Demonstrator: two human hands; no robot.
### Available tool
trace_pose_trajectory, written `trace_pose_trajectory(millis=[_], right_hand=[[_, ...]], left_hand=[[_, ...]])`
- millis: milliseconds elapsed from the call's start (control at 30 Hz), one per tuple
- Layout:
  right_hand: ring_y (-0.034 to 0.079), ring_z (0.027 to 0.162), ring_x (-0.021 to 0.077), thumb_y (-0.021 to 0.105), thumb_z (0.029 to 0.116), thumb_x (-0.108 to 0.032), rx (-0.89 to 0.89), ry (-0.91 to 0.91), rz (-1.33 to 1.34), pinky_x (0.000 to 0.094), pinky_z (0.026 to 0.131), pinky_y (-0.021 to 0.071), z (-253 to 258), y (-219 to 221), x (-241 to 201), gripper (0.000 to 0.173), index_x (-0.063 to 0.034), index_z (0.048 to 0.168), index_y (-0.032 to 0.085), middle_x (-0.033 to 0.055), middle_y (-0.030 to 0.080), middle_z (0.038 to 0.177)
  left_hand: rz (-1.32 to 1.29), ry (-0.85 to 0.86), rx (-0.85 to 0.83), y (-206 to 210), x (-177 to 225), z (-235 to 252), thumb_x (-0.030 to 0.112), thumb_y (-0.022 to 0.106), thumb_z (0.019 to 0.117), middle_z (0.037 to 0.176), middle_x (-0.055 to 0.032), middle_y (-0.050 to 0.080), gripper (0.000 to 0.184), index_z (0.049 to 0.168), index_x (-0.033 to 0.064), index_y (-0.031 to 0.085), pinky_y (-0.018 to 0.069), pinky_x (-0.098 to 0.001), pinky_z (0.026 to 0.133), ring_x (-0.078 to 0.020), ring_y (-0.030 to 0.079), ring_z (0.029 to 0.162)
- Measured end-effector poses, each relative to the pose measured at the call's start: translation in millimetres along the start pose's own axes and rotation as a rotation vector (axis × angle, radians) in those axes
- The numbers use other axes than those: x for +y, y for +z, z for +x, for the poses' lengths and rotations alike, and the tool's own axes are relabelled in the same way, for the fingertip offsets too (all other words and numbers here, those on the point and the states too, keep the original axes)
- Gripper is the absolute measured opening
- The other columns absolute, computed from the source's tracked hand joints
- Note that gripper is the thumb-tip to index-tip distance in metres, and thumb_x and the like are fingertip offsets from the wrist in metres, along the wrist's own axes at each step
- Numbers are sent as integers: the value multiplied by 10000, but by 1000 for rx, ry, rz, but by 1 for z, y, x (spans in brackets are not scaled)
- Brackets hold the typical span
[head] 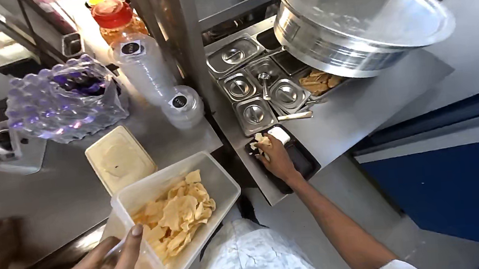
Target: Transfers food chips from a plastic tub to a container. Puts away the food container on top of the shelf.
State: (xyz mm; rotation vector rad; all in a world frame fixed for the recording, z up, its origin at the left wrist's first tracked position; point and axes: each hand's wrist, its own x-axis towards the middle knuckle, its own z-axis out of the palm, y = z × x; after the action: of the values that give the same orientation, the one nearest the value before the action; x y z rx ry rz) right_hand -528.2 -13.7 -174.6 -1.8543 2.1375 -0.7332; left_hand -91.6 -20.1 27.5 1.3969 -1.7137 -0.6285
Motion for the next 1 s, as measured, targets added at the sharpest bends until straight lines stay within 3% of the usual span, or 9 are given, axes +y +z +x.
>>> trace_pose_trajectory(millis=[167,300,533,667,733,800,833,900,1000], right_hand=[[377,1454,422,713,917,-437,96,-92,-41,602,1150,379,-14,17,10,328,-210,1149,763,167,399,1601],[355,1474,421,695,908,-486,167,-113,-43,627,1173,335,-17,26,12,317,-218,1056,775,168,390,1612],[511,1374,326,704,920,-431,293,-154,-7,593,1163,370,-15,29,18,305,-129,923,748,78,644,1371],[484,1363,374,752,862,-498,337,-93,-16,582,1125,405,3,24,6,413,-173,1116,743,152,582,1397],[420,1438,373,685,909,-528,228,-46,-50,600,1164,359,15,29,6,474,-253,1295,702,157,505,1512],[431,1442,370,624,983,-388,148,-86,-51,628,1171,329,16,40,12,385,-241,1335,684,144,532,1502],[471,1408,369,606,994,-284,154,-108,-24,606,1170,344,14,43,13,317,-185,1273,720,144,583,1445],[526,1349,369,616,1005,-239,169,-100,8,561,1170,385,11,41,12,230,-76,1087,756,165,636,1344],[552,1299,348,608,1012,-304,126,-43,-66,570,1167,374,14,41,14,248,-96,1031,741,155,642,1284]], left_hand=[[0,-8,-8,-6,0,1,292,731,935,558,155,476,409,609,157,525,381,-140,463,72,441,492],[-10,-18,-1,-8,0,3,308,717,950,559,166,468,412,611,179,521,378,-137,463,78,440,496],[-11,-1,5,-8,1,8,313,715,947,560,167,467,420,605,180,511,375,-129,471,84,438,502],[4,-8,5,-8,0,10,313,726,940,555,165,464,420,603,180,513,366,-135,466,78,434,497],[1,-7,-6,-6,0,12,311,727,937,562,168,476,404,613,171,532,380,-132,473,81,445,503],[8,-5,-13,-6,0,13,316,730,938,564,165,475,414,610,166,526,380,-130,480,84,443,509],[19,-4,-15,-6,0,14,312,727,940,562,153,468,428,603,150,519,374,-132,481,81,437,508],[45,-8,-28,-7,2,14,300,710,954,564,130,464,444,604,116,510,376,-141,482,75,437,509],[29,-21,-13,-6,0,13,294,712,952,565,146,477,415,614,135,531,382,-141,472,77,445,505]])
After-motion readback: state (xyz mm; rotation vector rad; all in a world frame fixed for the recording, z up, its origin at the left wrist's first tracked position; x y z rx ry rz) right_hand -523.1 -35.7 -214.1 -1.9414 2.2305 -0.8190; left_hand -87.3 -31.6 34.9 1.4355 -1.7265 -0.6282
